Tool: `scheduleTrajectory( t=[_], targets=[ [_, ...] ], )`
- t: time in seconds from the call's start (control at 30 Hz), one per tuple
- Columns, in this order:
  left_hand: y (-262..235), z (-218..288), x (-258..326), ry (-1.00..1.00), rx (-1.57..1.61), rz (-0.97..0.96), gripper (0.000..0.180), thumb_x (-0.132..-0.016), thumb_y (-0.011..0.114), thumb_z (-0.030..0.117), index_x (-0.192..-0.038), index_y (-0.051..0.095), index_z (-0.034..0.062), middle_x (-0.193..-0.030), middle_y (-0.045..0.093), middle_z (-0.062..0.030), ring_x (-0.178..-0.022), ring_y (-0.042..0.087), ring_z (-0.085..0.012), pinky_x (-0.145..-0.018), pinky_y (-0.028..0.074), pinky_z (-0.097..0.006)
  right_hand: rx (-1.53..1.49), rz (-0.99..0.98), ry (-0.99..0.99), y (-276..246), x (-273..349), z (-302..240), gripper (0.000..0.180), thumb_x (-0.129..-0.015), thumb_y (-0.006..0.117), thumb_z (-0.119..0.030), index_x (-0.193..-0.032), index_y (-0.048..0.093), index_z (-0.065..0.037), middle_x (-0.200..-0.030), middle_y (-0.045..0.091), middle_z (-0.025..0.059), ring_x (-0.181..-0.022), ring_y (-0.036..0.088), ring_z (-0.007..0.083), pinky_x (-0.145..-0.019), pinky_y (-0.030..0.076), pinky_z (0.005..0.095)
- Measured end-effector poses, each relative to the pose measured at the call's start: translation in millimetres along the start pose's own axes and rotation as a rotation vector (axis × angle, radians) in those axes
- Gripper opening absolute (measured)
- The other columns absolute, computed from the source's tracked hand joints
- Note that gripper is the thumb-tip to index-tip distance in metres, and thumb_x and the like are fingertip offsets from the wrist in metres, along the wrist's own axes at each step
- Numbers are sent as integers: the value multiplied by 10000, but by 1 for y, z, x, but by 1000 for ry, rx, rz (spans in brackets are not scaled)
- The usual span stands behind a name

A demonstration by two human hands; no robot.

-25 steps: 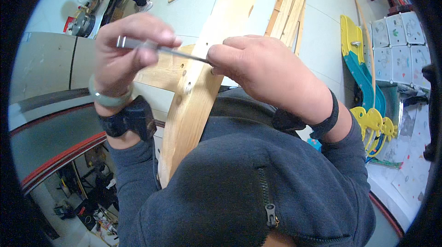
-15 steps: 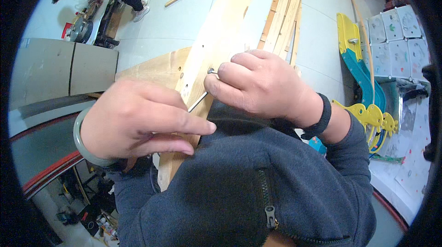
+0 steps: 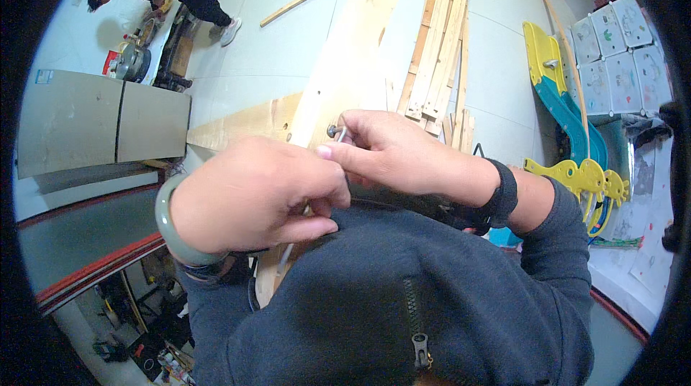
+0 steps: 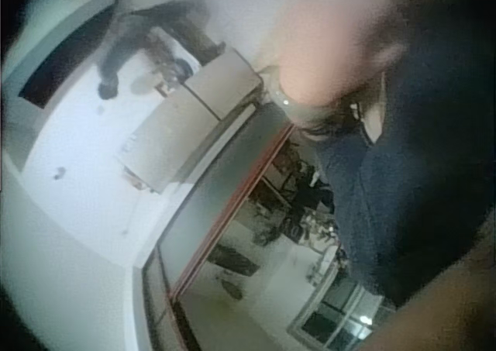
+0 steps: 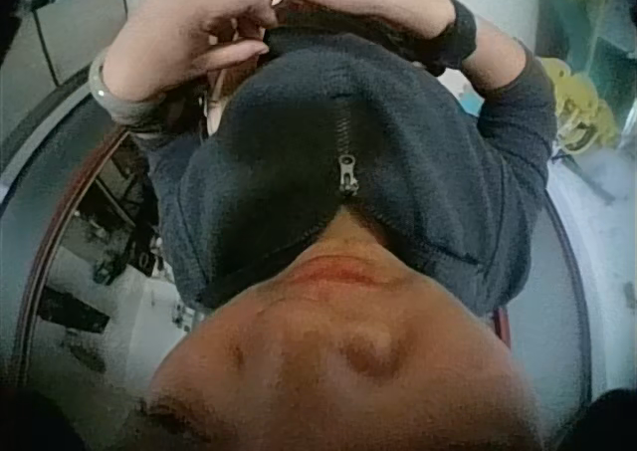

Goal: The person assembles a wooden chair frame by inserting metal rods into pre-drilled holes and tightening them with a hex key. They align the pieces, secure the joints, and then place the assembled frame on the floor.

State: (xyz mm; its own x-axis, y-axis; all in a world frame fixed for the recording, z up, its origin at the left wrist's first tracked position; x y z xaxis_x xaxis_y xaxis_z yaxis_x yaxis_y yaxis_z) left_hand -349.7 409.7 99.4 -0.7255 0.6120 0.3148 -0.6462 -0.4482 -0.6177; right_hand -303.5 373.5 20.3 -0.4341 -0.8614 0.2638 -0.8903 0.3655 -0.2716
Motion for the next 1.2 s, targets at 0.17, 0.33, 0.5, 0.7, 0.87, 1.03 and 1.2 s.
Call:
scheduleTrajectory(
  t=[0.17, 0.33, 0.5, 0.7, 0.87, 1.03, 1.2],
  targets=[
    [-24, -19, 23, 109, 233, 172, 345, -801, 761, 156, -1107, 648, 46, -952, 690, -82, -781, 684, -159, -664, 554, -266, 226, -21, -45, 5, 2, -12, 375, -947, 588, -369, -896, 564, 2, -716, 640, 84, -611, 618, 147, -577, 499, 274],
    [-31, -128, 42, -160, 658, 375, 262, -936, 598, 275, -932, 629, 15, -780, 628, -44, -693, 636, -105, -592, 533, -237, -22, -128, 170, 8, 3, 3, 329, -965, 572, -300, -957, 559, 28, -757, 670, 98, -689, 679, 161, -618, 546, 279],
    [68, -211, 80, -632, 674, 200, 689, -970, 261, 640, -897, 668, 90, -806, 684, -36, -747, 660, -142, -672, 520, -320, -168, -118, 200, 8, 1, 7, 332, -985, 535, -302, -991, 549, 30, -810, 668, 100, -725, 679, 157, -654, 561, 267],
    [152, -174, 75, -304, 1842, 312, 895, -869, 323, 754, -1355, 439, 12, -1253, 586, -166, -1194, 555, -278, -1030, 431, -446, -273, -129, 193, 12, -2, 10, 282, -1003, 501, -267, -1020, 538, 13, -829, 653, 89, -742, 670, 133, -685, 564, 268],
    [121, -184, 22, -20, 2165, 682, 749, -938, 458, 568, -1436, 315, 27, -1398, 465, -197, -1281, 476, -308, -1063, 401, -462, -128, -168, 237, 7, 4, 14, 284, -1007, 483, -284, -1019, 527, -4, -848, 653, 81, -744, 672, 125, -704, 569, 261],
    [121, -156, -2, 59, 2307, 486, 596, -992, 457, 420, -1422, 341, 24, -1372, 485, -207, -1261, 495, -306, -1057, 413, -457, -231, -226, 283, -1, 2, 26, 279, -1011, 470, -290, -996, 518, -15, -836, 654, 70, -734, 671, 120, -699, 567, 249],
    [126, -170, -14, -190, 2154, 443, 486, -1021, 414, 341, -1355, 419, -13, -1271, 576, -195, -1161, 584, -269, -997, 477, -408, -288, -285, 294, -14, -8, 42, 267, -1017, 457, -280, -990, 513, -20, -816, 649, 59, -739, 671, 116, -686, 562, 231]
  ],
)
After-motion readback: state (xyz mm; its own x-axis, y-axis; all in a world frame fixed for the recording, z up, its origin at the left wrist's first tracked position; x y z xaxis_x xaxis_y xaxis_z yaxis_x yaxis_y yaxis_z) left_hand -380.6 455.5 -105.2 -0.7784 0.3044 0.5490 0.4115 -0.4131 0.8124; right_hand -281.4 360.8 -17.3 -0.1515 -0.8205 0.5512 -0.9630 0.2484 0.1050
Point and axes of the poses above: each hand's wrist, its own x-axis away from the middle knuckle, its own y-axis out of the palm, z = x × y, the point moved 10 cm from there along -x, towards the middle knuckle
